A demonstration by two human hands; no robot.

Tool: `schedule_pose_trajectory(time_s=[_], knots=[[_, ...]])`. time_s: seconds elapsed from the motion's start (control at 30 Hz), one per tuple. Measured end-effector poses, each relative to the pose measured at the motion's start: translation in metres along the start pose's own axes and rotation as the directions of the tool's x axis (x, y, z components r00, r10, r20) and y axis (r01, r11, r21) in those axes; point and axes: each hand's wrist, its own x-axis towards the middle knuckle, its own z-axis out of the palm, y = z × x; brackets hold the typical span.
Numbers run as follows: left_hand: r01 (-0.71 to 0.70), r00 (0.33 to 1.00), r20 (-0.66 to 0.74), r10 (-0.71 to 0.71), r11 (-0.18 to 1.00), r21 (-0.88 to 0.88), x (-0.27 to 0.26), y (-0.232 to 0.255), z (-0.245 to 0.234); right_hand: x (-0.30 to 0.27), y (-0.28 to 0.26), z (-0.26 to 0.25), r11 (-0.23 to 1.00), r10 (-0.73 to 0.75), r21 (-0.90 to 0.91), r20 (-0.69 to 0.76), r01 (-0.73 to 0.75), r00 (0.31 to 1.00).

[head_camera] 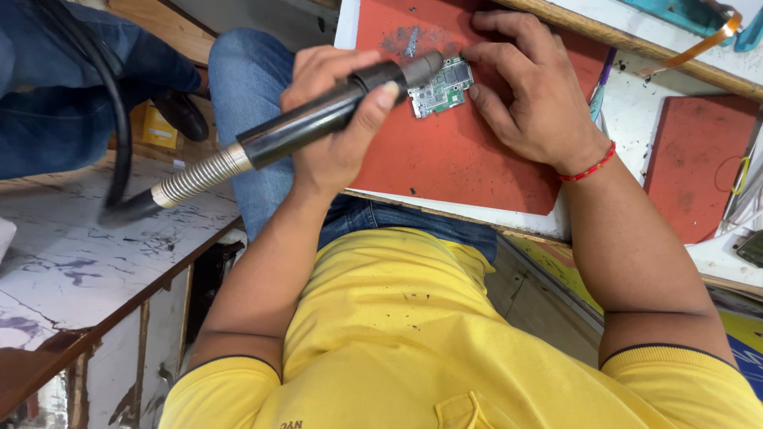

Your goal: The person cleans a small circuit board with a purple tool and then uses a hot air gun to apply heat to the board. The person holds the board steady with one hand while operating the tool with the other.

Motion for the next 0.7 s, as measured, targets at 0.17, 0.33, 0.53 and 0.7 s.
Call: schedule_pose_trajectory(time_s=[0.17,0.33,0.53,0.7], knots=[[-0.066,0.997,0.025,0.066,0.998,-0.004,0.0007,-0.0023,0.0005,0.0019,-0.0038,-0.002,1.0,0.01,-0.011,0.008,-0.01,1.0],[-0.06,0.997,0.048,0.06,0.998,0.001,0.0012,-0.0028,-0.0003,0.0032,-0.0052,-0.0017,0.999,-0.017,-0.047,-0.007,0.017,1.0],[0.035,0.997,-0.072,-0.034,0.999,0.003,0.0003,-0.002,0.0001,0.0019,-0.0008,0.0015,1.0,0.007,-0.029,-0.008,-0.007,1.0],[-0.031,0.999,-0.011,0.03,0.998,-0.046,-0.0001,-0.0025,0.0004,0.0019,-0.0046,0.0006,1.0,0.009,-0.019,-0.011,-0.01,1.0]])
